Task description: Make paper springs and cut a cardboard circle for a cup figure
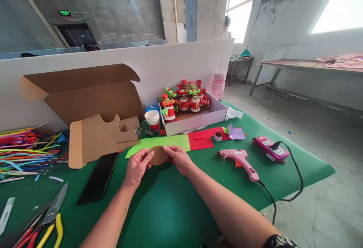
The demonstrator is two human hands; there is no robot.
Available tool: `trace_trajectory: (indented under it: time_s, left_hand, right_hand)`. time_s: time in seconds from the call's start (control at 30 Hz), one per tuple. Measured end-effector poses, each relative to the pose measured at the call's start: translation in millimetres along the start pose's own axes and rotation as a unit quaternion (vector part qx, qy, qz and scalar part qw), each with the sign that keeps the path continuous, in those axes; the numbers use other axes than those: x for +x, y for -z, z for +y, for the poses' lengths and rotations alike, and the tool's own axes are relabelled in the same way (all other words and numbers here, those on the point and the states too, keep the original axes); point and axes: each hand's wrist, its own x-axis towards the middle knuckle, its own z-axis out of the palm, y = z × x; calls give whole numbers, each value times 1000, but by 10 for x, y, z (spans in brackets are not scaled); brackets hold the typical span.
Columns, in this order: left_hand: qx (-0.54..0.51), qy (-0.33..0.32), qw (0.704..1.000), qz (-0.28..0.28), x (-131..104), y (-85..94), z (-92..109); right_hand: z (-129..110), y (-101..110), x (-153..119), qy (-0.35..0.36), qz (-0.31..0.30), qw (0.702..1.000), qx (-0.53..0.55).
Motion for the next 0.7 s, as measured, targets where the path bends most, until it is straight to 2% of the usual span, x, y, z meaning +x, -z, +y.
trace_trajectory:
  time_s: [0.13,0.27,0.43,0.7]
  left_hand:
    - [4,9,1000,-11,-7,14,1]
    - [-12,34,999,7,-27,-8,-23]
    - [-28,60,998,15,-28,-33,-49]
    - [0,39,999,-3,-26,-1,-44]
  right_hand:
    - [-50,25,-29,-22,-37,997,-59]
    - [-11,8,-61,-57,-88,990,-89]
    - [41,-13,-54,-52,-88,993,-60]
    - [56,-19,-45,-46,-63,995,-68]
